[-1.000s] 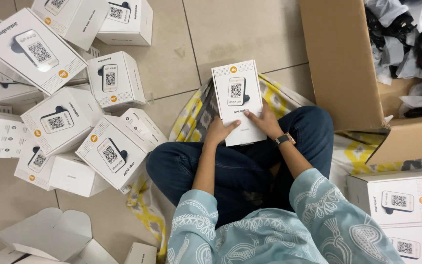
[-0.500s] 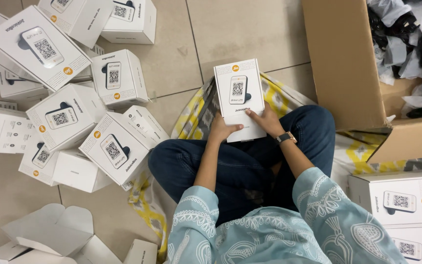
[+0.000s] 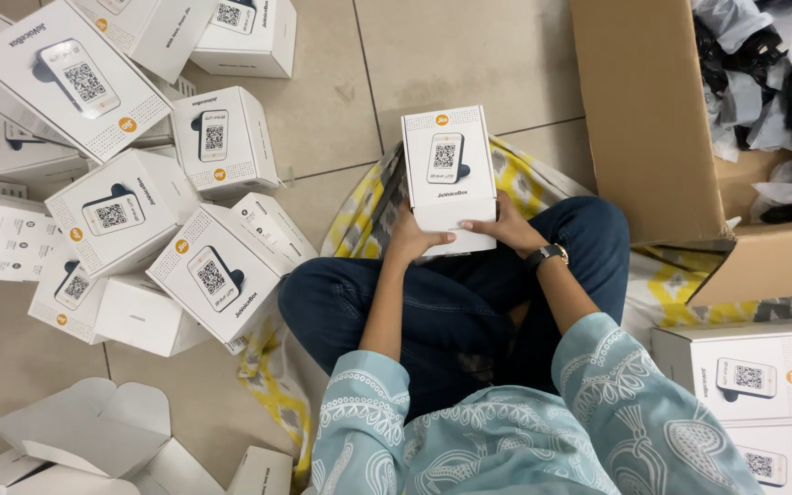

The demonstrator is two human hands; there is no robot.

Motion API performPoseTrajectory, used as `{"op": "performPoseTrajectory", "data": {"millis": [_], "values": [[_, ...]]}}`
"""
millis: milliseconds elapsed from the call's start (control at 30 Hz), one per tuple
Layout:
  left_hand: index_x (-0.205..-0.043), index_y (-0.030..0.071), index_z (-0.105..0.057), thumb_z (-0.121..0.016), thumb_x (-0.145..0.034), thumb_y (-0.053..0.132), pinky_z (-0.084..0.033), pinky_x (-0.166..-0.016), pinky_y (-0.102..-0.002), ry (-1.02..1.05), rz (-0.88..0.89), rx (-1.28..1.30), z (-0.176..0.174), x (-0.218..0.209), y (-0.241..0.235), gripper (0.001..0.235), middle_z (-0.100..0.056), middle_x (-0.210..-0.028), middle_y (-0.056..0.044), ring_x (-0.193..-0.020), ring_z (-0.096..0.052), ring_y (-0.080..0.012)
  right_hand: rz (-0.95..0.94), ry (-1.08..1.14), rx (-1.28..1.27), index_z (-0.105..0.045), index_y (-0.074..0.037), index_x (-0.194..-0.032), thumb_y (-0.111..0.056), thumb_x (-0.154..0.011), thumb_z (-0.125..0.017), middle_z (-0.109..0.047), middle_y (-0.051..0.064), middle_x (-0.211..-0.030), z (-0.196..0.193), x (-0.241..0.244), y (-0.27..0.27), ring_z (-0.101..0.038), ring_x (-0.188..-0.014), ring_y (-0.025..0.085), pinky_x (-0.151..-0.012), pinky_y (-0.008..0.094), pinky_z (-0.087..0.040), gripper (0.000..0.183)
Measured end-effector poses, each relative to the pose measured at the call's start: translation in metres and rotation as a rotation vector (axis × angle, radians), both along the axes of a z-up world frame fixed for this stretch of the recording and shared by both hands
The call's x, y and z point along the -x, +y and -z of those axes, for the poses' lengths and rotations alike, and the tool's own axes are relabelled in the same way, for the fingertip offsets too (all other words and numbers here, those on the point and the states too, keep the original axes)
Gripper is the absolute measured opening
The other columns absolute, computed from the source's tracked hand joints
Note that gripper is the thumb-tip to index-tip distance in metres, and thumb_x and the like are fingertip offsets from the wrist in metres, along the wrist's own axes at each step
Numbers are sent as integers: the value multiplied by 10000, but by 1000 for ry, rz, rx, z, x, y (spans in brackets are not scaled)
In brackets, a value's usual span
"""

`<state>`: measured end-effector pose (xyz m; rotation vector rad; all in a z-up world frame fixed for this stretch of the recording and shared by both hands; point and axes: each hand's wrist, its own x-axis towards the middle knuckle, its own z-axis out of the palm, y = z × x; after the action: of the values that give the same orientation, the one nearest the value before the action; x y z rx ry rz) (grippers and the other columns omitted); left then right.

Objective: The person packs small electronic devices into white cardboard boxes while sitting cross-legged on the floor.

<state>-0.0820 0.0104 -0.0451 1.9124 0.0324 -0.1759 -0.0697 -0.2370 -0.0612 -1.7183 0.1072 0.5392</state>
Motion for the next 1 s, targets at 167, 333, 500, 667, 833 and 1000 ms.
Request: {"op": "performPoseTrajectory", "data": {"millis": [167,333,500,667,833,1000], "values": [[-1232,-79,-539,-976,-543,469,-555,-893,-440,56,-172,-249,-34,3,-3,983,-696,-1171,-268,-1072,-702,-381,-13,-261,208,-401,60,-1373,-307,-710,-916,-644,222,-1187,-25,6,16,-692,-967,241,-697,343,-611,916],[-1113,-24,-580,-952,-561,542,-579,-799,-465,157,-128,-472,-47,2,-5,874,-742,-955,-248,-936,-735,-406,91,-276,427,-609,38,-1184,-329,-750,-924,-756,189,-939,-46,10,24,-762,-807,232,-704,326,-594,650],[-1146,-43,-579,-914,-607,605,-592,-753,-467,28,-106,-432,5,-5,-3,907,-761,-978,-254,-923,-739,-395,112,-185,415,-622,44,-1153,-342,-771,-868,-762,197,-954,-42,8,22,-772,-764,240,-673,342,-595,596],[-1444,-52,-435,-500,-760,880,-603,-524,-330,594,-105,234,-18,-14,-3,1158,-675,-1191,-236,-742,-757,-253,221,62,58,-489,5,-1345,-594,-982,-558,-687,189,-1075,3,-7,10,-758,-796,255,-734,363,-617,703],[-1426,-27,-456,-607,-766,768,-617,-547,-328,498,-109,330,-16,-15,-6,1044,-686,-1129,-225,-700,-722,-252,296,117,-86,-459,-27,-1408,-618,-1009,-446,-657,156,-1110,-1,-4,16,-743,-792,244,-724,353,-599,713],[-1447,-31,-447,-597,-959,567,-593,-685,-297,130,-64,351,-27,0,-9,786,-657,-1188,-179,-836,-675,-191,383,-101,-306,-371,-72,-1550,-503,-1021,-523,-627,158,-1240,-29,17,25,-681,-1013,229,-873,348,-580,699]]}}
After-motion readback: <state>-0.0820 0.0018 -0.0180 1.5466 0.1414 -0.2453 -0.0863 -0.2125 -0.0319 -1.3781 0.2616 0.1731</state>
